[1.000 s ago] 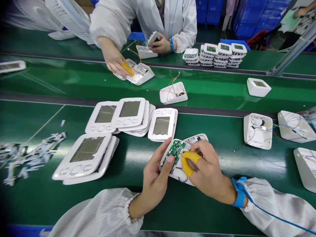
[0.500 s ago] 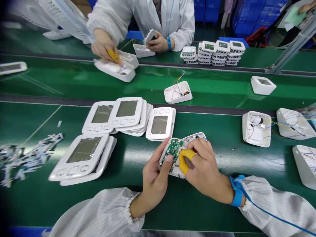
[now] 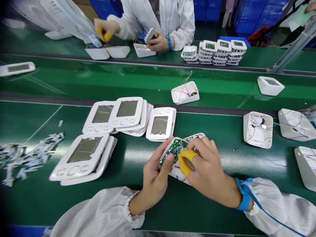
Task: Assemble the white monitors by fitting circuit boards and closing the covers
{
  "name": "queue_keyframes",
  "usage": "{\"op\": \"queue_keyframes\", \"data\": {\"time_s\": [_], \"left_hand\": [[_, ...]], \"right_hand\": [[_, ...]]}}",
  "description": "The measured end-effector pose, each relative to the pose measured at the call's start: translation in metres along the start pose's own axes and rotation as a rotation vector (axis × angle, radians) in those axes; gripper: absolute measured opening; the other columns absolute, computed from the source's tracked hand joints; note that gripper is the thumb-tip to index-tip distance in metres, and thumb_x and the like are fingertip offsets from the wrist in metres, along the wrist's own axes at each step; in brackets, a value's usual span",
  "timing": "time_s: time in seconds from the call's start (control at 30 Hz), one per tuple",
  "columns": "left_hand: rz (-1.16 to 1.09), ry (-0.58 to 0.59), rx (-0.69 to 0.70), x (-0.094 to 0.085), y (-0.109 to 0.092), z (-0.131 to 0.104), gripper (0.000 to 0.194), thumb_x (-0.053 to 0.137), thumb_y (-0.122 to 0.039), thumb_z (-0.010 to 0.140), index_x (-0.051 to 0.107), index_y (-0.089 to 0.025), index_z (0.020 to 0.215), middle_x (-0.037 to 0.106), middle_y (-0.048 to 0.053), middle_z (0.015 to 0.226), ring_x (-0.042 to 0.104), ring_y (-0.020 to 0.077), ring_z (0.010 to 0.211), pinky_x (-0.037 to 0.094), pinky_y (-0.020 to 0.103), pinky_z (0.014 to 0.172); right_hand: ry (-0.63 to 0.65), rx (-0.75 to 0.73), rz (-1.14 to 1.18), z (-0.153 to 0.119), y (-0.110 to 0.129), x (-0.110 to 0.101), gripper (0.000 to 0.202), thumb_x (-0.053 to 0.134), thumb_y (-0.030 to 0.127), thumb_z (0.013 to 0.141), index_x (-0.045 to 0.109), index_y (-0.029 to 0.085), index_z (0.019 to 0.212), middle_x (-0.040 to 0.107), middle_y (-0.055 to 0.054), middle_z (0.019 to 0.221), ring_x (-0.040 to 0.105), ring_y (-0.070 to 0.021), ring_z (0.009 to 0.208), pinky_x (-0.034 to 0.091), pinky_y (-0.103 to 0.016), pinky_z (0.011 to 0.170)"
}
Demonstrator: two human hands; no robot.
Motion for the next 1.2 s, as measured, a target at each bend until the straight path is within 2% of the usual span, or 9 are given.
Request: {"op": "queue_keyframes", "data": {"time_s": [0.1, 0.2, 0.33, 0.43, 0.57, 0.73, 0.93, 1.07, 1.2], "left_hand": [[-0.037, 0.0, -0.002, -0.002, 0.006, 0.002, 0.042, 0.061, -0.035, 0.105, 0.062, -0.02, 0.144, 0.069, 0.011, 0.142, 0.076, 0.0227, 0.109, 0.065, 0.024, 0.073], [-0.066, 0.007, -0.009, -0.002, 0.013, 0.001, 0.041, 0.061, -0.033, 0.105, 0.061, -0.019, 0.144, 0.071, 0.012, 0.139, 0.078, 0.0189, 0.098, 0.065, 0.023, 0.073], [-0.041, 0.015, 0.013, -0.002, 0.012, -0.002, 0.04, 0.061, -0.031, 0.105, 0.062, -0.02, 0.144, 0.071, 0.011, 0.138, 0.075, 0.023, 0.111, 0.065, 0.024, 0.077], [-0.031, 0.012, 0.018, -0.001, 0.009, -0.007, 0.043, 0.06, -0.031, 0.105, 0.061, -0.022, 0.147, 0.071, 0.011, 0.137, 0.075, 0.0245, 0.111, 0.066, 0.025, 0.075], [-0.042, -0.011, 0.011, 0.0, 0.009, -0.013, 0.045, 0.059, -0.031, 0.106, 0.058, -0.024, 0.15, 0.073, 0.01, 0.133, 0.075, 0.0248, 0.111, 0.066, 0.026, 0.078], [-0.025, -0.018, 0.059, 0.003, 0.006, -0.016, 0.047, 0.055, -0.026, 0.108, 0.054, -0.032, 0.154, 0.069, 0.007, 0.141, 0.071, 0.0233, 0.122, 0.063, 0.026, 0.092], [0.013, -0.021, 0.103, 0.003, 0.0, -0.019, 0.051, 0.053, -0.022, 0.108, 0.049, -0.033, 0.157, 0.064, 0.007, 0.148, 0.066, 0.0233, 0.13, 0.06, 0.03, 0.103], [0.01, -0.007, 0.078, 0.003, 0.002, -0.019, 0.047, 0.054, -0.027, 0.108, 0.052, -0.027, 0.155, 0.069, 0.01, 0.14, 0.072, 0.0234, 0.118, 0.064, 0.027, 0.091], [-0.01, 0.052, -0.002, 0.006, 0.005, -0.008, 0.046, 0.054, -0.034, 0.108, 0.053, -0.021, 0.151, 0.076, 0.009, 0.12, 0.073, 0.0158, 0.077, 0.06, 0.021, 0.059]], "right_hand": [[-0.028, -0.007, -0.048, 0.002, -0.008, -0.007, 0.012, 0.067, 0.011, 0.094, 0.067, 0.021, 0.102, 0.067, -0.007, 0.101, 0.058, -0.0209, 0.093, 0.039, -0.037, 0.073], [0.038, -0.037, -0.065, -0.001, -0.013, 0.0, 0.014, 0.067, 0.01, 0.094, 0.067, 0.02, 0.104, 0.069, -0.006, 0.101, 0.061, -0.0213, 0.094, 0.039, -0.037, 0.074], [0.075, -0.108, -0.024, -0.005, -0.006, 0.007, 0.024, 0.059, -0.001, 0.091, 0.066, 0.019, 0.102, 0.072, -0.005, 0.097, 0.062, -0.0189, 0.087, 0.04, -0.036, 0.072], [0.079, -0.11, 0.002, -0.006, -0.004, 0.008, 0.028, 0.054, -0.004, 0.09, 0.065, 0.019, 0.1, 0.073, -0.006, 0.097, 0.063, -0.0191, 0.084, 0.042, -0.037, 0.072], [0.053, -0.081, 0.062, -0.007, -0.004, 0.009, 0.023, 0.054, -0.001, 0.093, 0.065, 0.019, 0.099, 0.072, -0.006, 0.095, 0.062, -0.0188, 0.08, 0.044, -0.036, 0.07], [0.022, 0.005, 0.131, -0.013, -0.008, 0.015, 0.021, 0.056, 0.003, 0.097, 0.066, 0.02, 0.103, 0.071, -0.006, 0.097, 0.064, -0.0188, 0.084, 0.049, -0.036, 0.075], [-0.023, 0.068, 0.161, -0.014, -0.008, 0.013, 0.016, 0.059, 0.006, 0.098, 0.067, 0.02, 0.103, 0.071, -0.005, 0.094, 0.066, -0.0172, 0.083, 0.052, -0.034, 0.073], [-0.007, 0.041, 0.178, -0.009, -0.007, 0.013, 0.018, 0.058, 0.005, 0.097, 0.067, 0.02, 0.099, 0.071, -0.004, 0.09, 0.063, -0.0167, 0.079, 0.05, -0.034, 0.073], [0.079, 0.011, 0.078, 0.001, -0.012, 0.013, 0.018, 0.061, 0.003, 0.093, 0.069, 0.019, 0.09, 0.072, -0.003, 0.084, 0.062, -0.0169, 0.074, 0.045, -0.033, 0.067]]}}
Point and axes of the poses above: each hand's wrist, its own z-axis towards the middle knuckle, its own x-axis out of the palm, y = z × x, the point moved 10 cm from there along z, towards the middle knuckle
